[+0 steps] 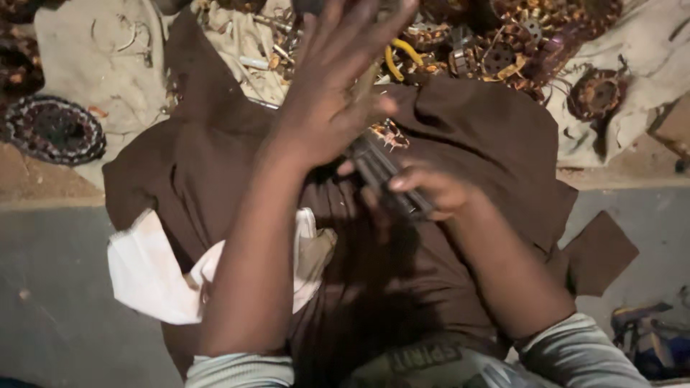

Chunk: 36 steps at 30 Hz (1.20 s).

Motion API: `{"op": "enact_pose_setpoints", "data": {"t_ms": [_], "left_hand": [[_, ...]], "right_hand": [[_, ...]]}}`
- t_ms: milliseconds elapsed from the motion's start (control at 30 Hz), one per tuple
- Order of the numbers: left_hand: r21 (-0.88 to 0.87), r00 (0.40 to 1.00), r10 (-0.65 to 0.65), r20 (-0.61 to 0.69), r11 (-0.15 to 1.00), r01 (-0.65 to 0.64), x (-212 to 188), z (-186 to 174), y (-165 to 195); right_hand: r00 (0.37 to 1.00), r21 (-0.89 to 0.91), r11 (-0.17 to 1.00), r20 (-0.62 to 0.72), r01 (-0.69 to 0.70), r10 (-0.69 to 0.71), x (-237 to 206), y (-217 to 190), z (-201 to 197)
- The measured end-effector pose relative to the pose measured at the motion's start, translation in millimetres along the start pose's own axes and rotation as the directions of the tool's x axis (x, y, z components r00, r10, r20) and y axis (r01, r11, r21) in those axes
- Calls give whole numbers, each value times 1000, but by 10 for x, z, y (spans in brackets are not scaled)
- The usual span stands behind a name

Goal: The person sits on the floor with a cloth over their lap, clamps electric motor armatures in a hand vise, and hammers and pulls at them to break them apart. They use pliers to grip and tear copper windings from the armature cores and set the processed pieces aside.

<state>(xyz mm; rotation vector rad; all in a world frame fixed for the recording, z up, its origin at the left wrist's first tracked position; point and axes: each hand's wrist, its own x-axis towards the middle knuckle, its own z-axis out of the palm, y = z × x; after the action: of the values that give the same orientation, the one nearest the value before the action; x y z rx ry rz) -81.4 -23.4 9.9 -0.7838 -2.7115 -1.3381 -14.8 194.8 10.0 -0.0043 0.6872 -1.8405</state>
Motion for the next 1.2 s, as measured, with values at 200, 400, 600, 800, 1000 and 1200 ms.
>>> {"op": "enact_pose_setpoints", "data": {"t_ms": [200,400,600,800,1000,1200], "left_hand": [[-55,785,-369,498,889,454,37,-159,43],[-549,833,-123,540,698,459,23,-122,-141],[-786,857,-463,226,433,442,28,78,-251],[-294,864,-481,150,813,503,-205,234,81],[262,992,-127,13,958,119,-297,416,312],[177,902,-401,160,911,374,-381,423,367]], "right_hand": [[994,65,994,67,-90,85,-42,242,-205],[971,509,860,216,-21,-104,-37,95,-178],[874,108,868,-20,484,-485,-89,-44,-220],[507,-281,700,-523,656,-685,-329,-180,-622],[371,-985,104,-149,-140,-917,-303,-212,-983],[561,-769,-315,-68,-556,-825,-134,-158,-663]]}}
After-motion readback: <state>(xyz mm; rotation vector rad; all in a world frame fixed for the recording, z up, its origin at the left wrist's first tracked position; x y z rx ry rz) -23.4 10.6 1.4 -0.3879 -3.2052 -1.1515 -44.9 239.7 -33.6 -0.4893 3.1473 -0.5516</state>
